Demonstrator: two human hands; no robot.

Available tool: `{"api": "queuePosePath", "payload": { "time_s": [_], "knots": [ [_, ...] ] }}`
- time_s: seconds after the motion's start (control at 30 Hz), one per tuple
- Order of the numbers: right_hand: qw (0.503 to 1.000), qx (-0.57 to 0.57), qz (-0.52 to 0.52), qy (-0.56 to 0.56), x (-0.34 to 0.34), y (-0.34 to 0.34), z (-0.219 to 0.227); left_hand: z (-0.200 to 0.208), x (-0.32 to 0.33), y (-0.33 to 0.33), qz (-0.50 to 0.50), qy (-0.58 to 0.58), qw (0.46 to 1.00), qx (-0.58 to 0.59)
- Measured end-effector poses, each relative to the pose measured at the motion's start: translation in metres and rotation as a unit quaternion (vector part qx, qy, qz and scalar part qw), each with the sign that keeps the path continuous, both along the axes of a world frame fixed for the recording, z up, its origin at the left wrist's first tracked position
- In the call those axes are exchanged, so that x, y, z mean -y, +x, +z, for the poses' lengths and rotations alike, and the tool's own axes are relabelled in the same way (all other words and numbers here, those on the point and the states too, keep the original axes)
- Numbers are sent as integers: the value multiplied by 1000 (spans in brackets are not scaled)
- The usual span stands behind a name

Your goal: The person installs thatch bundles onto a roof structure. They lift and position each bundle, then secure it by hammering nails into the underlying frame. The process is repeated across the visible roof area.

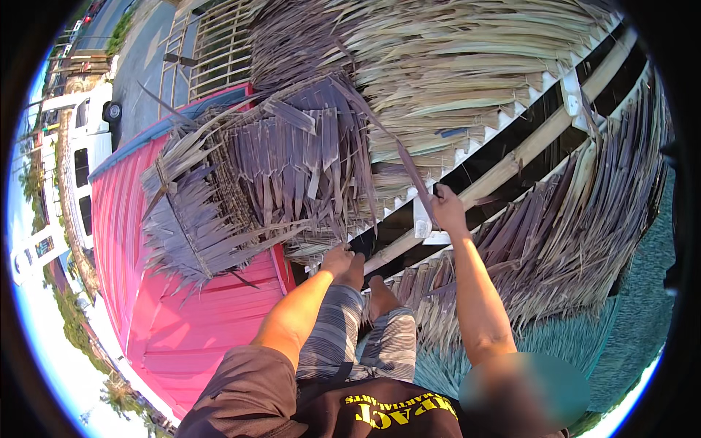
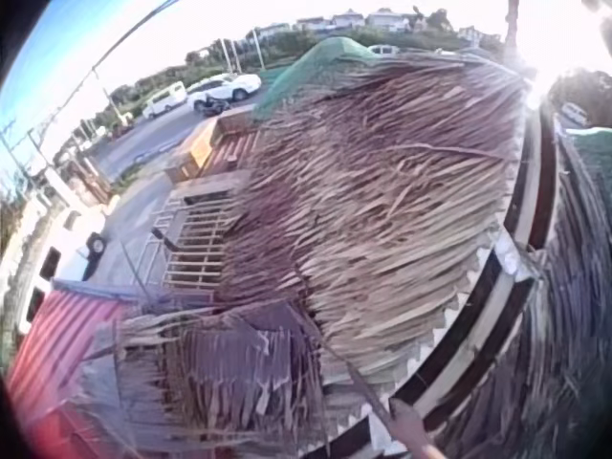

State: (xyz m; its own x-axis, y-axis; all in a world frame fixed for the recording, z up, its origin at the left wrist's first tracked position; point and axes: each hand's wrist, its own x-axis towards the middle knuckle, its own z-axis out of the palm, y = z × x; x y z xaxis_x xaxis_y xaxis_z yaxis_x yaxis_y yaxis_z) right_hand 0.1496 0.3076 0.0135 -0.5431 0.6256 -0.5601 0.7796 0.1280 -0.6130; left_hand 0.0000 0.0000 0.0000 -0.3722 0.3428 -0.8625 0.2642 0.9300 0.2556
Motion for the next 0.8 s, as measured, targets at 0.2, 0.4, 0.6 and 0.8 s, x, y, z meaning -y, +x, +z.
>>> {"api": "queuePosePath", "payload": {
  "time_s": [0.2,0.4,0.6,0.8],
  "knots": [
    [975,16,187,-116,97,-113,45,17,58,-39,149,16,988,-30],
    [957,-31,272,-93,146,-186,66,15,105,-58,283,101,953,-47],
    [948,6,308,-82,141,-186,61,38,147,-40,297,96,949,-50],
    [960,46,263,-84,117,-142,48,58,123,-43,320,52,946,6]
  ]
}}
